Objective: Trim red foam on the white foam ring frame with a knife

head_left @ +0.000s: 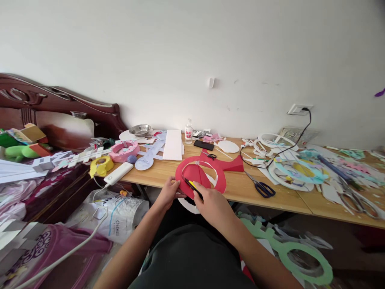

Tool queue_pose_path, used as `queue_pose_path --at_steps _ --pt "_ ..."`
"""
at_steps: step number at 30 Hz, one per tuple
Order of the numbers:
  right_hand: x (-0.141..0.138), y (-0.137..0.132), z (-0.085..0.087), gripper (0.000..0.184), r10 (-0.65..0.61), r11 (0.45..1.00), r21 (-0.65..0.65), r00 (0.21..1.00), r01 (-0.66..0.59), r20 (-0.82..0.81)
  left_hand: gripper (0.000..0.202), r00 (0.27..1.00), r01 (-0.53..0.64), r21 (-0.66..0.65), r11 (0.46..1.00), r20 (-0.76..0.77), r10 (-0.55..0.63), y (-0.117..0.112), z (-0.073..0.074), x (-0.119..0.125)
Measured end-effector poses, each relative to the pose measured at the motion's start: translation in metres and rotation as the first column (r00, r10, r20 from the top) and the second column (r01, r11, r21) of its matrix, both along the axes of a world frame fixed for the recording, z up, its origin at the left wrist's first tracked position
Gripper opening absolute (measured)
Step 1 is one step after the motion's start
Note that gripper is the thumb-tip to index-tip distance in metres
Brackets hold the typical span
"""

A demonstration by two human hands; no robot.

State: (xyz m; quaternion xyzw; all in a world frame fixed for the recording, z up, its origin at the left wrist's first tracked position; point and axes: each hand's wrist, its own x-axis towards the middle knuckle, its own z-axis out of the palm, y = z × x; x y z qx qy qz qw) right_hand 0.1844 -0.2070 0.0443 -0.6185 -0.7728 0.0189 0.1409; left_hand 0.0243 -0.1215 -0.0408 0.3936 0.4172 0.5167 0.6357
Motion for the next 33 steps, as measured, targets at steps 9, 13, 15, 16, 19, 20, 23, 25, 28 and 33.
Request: queue_pose_path --at_steps 9,13,15,16,19,20,23,25,28,33 --pt "0.009 0.001 -0.004 0.045 0.009 1.0 -0.015 0.984 -0.012 -0.18 0.015 1.0 0.012 0.001 1.0 0.004 -0.012 -0.001 0.001 -0.001" --pt "0.011 0.001 -0.006 0.045 0.016 1.0 0.005 0.968 -0.015 -0.252 0.016 1.0 0.013 0.0 1.0 0.008 -0.013 -0.001 0.0 -0.001" --pt "0.012 0.001 -0.005 0.044 0.018 1.0 -0.015 0.959 -0.023 -0.281 0.017 1.0 0.011 0.0 1.0 0.008 -0.011 -0.001 0.0 -0.001" --pt "0.013 0.001 -0.005 0.044 0.018 0.999 -0.03 0.955 -0.028 -0.295 0.017 1.0 0.009 0.0 1.0 0.007 -0.009 0.0 0.0 -0.001" --pt "0.014 0.002 -0.006 0.045 0.011 0.997 -0.064 0.943 -0.034 -0.332 0.016 1.0 0.006 0.001 1.0 0.005 -0.006 0.0 -0.001 -0.001" --pt "0.015 0.003 -0.006 0.045 0.009 0.997 -0.068 0.94 -0.034 -0.34 0.016 1.0 0.006 0.002 1.0 0.005 -0.006 0.0 -0.001 -0.001" --pt "0.017 0.005 -0.009 0.046 0.014 0.997 -0.064 0.934 -0.04 -0.357 0.015 1.0 0.012 0.004 1.0 0.006 -0.012 -0.001 -0.001 -0.001" --pt "0.017 0.006 -0.01 0.046 0.003 0.997 -0.068 0.933 -0.03 -0.36 0.016 1.0 0.012 0.005 1.0 0.008 -0.012 -0.001 -0.002 -0.001" --pt "0.018 0.008 -0.009 0.046 -0.018 0.996 -0.086 0.932 -0.014 -0.362 0.018 1.0 0.008 0.006 1.0 0.01 -0.008 -0.001 -0.002 -0.001" --pt "0.018 0.01 -0.008 0.045 -0.019 0.996 -0.091 0.912 -0.02 -0.41 0.022 1.0 0.008 -0.001 1.0 0.012 -0.008 0.0 -0.003 -0.001"
